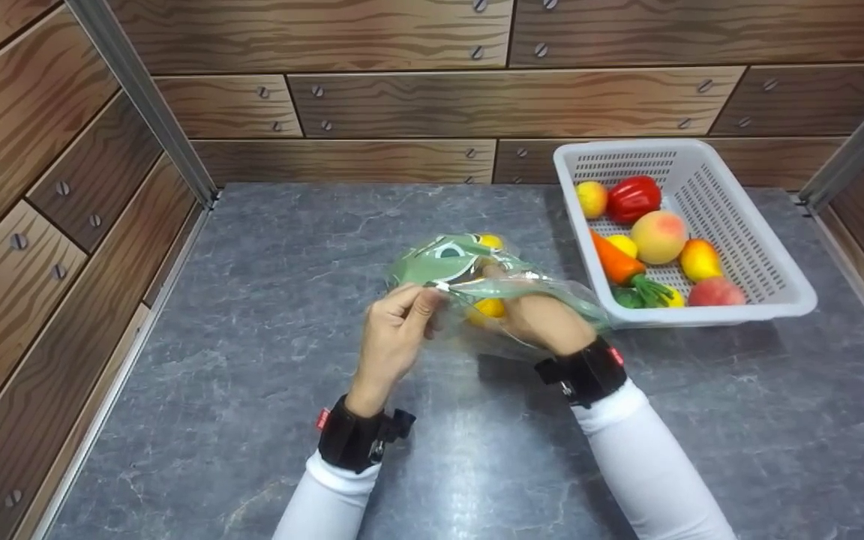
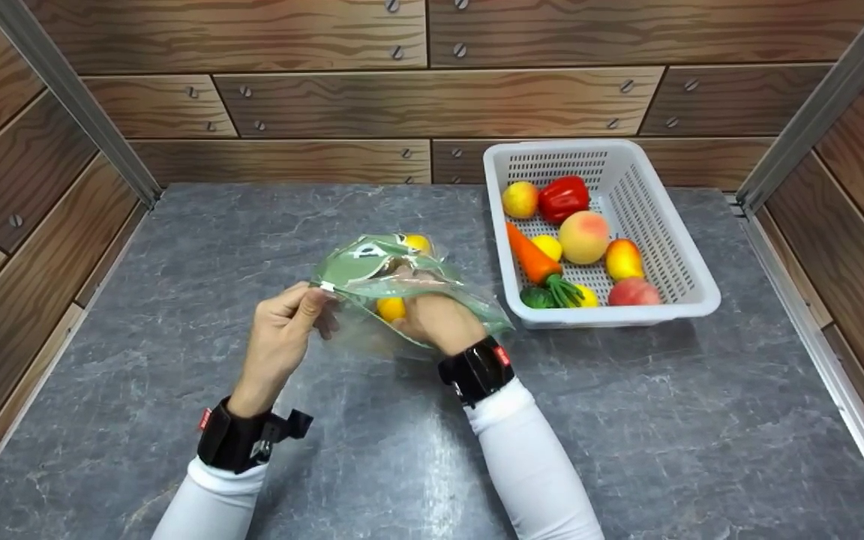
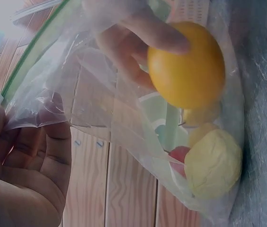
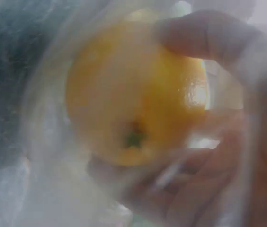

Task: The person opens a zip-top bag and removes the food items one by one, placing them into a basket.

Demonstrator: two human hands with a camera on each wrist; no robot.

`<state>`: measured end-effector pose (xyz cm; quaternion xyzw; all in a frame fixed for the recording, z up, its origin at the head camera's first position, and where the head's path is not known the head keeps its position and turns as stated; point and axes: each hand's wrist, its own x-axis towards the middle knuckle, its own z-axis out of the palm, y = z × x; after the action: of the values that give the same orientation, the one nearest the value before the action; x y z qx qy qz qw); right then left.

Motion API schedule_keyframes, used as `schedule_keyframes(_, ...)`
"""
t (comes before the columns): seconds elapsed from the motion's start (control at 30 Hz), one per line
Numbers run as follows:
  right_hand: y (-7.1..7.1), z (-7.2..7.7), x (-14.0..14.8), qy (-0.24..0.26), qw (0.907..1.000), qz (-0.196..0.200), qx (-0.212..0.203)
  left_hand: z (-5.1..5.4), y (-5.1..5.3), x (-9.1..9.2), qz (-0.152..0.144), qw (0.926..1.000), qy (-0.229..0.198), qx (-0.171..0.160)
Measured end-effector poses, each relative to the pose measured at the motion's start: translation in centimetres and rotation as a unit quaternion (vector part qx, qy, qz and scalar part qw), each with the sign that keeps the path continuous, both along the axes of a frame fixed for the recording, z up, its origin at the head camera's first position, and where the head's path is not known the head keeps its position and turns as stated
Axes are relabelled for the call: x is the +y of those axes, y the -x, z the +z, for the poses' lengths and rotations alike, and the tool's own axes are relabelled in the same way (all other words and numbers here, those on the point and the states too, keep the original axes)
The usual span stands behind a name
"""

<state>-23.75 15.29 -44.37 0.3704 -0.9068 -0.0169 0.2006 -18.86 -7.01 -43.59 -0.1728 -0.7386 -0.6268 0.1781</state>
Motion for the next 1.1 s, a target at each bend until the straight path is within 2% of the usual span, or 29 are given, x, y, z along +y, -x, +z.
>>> schedule_keyframes(0.03,-0.1,0.2,0.0,-0.01,0.9999,0.004,0.002,0.0,0.0,0.0,0.0,1.0,-0.001,-0.001)
schedule_keyframes(0.07,-0.3,0.5,-0.2,0.053,0.9971,0.0,-0.054,0.0,0.0,-0.1,0.001,1.0,0.0,-0.002)
schedule_keyframes(0.1,-0.4,0.8,-0.2,0.055,0.9952,-0.01,-0.081,0.0,0.0,-0.1,0.002,1.0,0.001,-0.002)
schedule_keyframes(0.17,-0.8,1.5,-0.2,0.089,0.9809,-0.039,-0.168,0.0,0.0,-0.2,0.005,1.0,0.004,-0.004)
schedule_keyframes(0.27,-1.4,2.3,-0.1,0.127,0.9601,-0.072,-0.238,-0.1,0.0,-0.3,0.009,0.9999,0.007,-0.008)
schedule_keyframes(0.37,-1.9,2.9,0.2,0.125,0.9628,-0.071,-0.229,-0.1,0.1,-0.4,0.006,0.9999,0.0,-0.011)
schedule_keyframes(0.47,-2.4,3.3,0.5,0.14,0.96,-0.071,-0.232,-0.1,0.1,-0.5,0.006,0.9998,-0.008,-0.015)
schedule_keyframes(0.57,-3.0,3.8,0.9,0.17,0.9514,-0.063,-0.249,-0.1,0.2,-0.5,0.008,0.9998,-0.012,-0.017)
schedule_keyframes(0.77,-4.4,4.9,2.0,0.192,0.9568,-0.015,-0.218,0.0,0.1,-0.5,0.003,0.9997,-0.021,-0.015)
schedule_keyframes(0.93,-5.0,5.6,2.9,0.212,0.9481,0.007,-0.237,0.0,0.0,-0.3,-0.008,0.9993,-0.031,-0.02)
schedule_keyframes(1.1,-4.8,5.7,3.8,0.225,0.9419,0.033,-0.247,0.1,-0.1,-0.2,-0.007,0.9994,-0.032,-0.007)
